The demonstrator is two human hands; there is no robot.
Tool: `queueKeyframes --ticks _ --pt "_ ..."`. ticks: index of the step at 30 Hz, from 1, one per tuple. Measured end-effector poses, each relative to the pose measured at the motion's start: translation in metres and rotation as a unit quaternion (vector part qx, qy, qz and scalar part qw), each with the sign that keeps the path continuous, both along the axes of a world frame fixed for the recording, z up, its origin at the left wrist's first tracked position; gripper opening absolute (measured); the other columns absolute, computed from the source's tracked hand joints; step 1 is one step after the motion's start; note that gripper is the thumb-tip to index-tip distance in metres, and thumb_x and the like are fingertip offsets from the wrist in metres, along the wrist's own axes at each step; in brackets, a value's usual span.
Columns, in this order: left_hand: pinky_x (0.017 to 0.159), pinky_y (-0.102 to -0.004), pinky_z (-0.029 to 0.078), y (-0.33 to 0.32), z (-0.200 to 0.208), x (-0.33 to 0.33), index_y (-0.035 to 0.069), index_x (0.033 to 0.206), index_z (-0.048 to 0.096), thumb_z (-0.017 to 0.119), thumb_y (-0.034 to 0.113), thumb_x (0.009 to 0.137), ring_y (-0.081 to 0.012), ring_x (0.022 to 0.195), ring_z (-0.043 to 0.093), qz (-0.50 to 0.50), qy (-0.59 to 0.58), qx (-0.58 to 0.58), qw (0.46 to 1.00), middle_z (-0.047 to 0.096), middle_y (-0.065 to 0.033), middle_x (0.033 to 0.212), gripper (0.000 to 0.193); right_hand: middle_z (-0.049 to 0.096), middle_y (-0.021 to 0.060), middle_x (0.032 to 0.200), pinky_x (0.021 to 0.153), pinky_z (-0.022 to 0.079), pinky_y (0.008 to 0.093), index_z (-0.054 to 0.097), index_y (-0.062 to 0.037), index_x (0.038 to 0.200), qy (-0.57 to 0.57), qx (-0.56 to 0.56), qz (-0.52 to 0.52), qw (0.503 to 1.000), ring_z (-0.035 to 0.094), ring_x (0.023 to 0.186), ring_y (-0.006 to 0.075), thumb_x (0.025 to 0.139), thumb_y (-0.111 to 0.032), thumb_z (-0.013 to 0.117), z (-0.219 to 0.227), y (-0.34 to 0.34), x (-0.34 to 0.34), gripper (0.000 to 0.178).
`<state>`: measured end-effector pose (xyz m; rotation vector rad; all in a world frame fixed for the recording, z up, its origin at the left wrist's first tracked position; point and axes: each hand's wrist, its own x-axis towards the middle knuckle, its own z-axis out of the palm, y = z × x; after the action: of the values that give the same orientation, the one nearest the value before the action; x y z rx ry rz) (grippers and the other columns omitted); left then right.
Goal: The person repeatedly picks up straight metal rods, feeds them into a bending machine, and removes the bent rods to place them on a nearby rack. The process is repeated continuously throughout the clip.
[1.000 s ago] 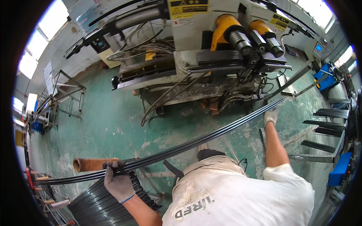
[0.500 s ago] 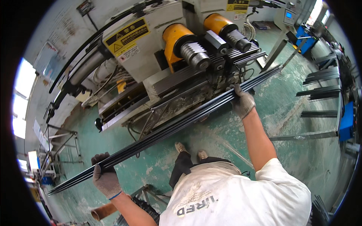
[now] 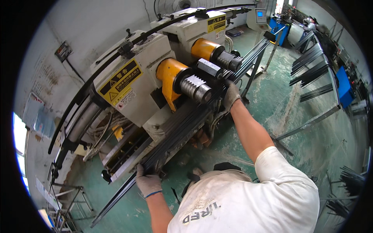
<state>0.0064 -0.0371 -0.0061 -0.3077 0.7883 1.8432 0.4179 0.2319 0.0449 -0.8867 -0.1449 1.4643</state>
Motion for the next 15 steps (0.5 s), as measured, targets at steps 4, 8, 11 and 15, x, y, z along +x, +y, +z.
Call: queueKeyframes --ticks 4,8,11,15 --pt "0.12 -0.0653 0.053 0.04 -0.013 0.011 0.002 0.135 0.074 0.065 0.021 0.113 -0.0426 0.137 0.067 -0.036 -0.015 -0.009 0.999 0.074 -0.0163 0.143 0.031 0.077 0.0096 0.101 0.083 0.058 0.0404 0.074 -0.005 0.113 -0.147 0.025 0.05 0.988 0.071 0.092 0.0253 0.105 -0.031 0.064 -0.058 0.055 0.01 0.029" --pt "0.123 -0.0662 0.05 0.078 -0.005 0.033 0.003 0.136 0.074 0.063 0.024 0.113 -0.0424 0.14 0.065 -0.106 -0.065 0.046 0.991 0.071 -0.0173 0.148 0.032 0.078 0.0091 0.103 0.082 0.059 0.0426 0.076 -0.007 0.114 -0.275 0.01 0.033 0.961 0.074 0.093 0.0279 0.105 -0.03 0.067 -0.153 0.138 0.094 0.026" --pt "0.124 -0.065 0.049 0.047 0.018 0.006 0.004 0.134 0.075 0.062 0.025 0.114 -0.0409 0.14 0.065 -0.085 -0.036 0.105 0.99 0.071 -0.018 0.149 0.033 0.08 0.0107 0.102 0.082 0.06 0.0416 0.08 -0.0096 0.111 -0.684 -0.072 0.161 0.708 0.077 0.096 0.0298 0.104 -0.029 0.067 -0.113 0.124 0.019 0.025" --pt "0.123 -0.0574 0.052 0.024 -0.001 -0.07 0.0 0.132 0.075 0.06 0.028 0.115 -0.0372 0.133 0.07 0.008 0.076 0.084 0.994 0.077 -0.0165 0.14 0.037 0.083 0.0129 0.101 0.082 0.061 0.0403 0.085 -0.0131 0.107 -0.64 -0.099 0.12 0.752 0.081 0.101 0.0323 0.104 -0.028 0.066 -0.091 0.11 0.025 0.024"
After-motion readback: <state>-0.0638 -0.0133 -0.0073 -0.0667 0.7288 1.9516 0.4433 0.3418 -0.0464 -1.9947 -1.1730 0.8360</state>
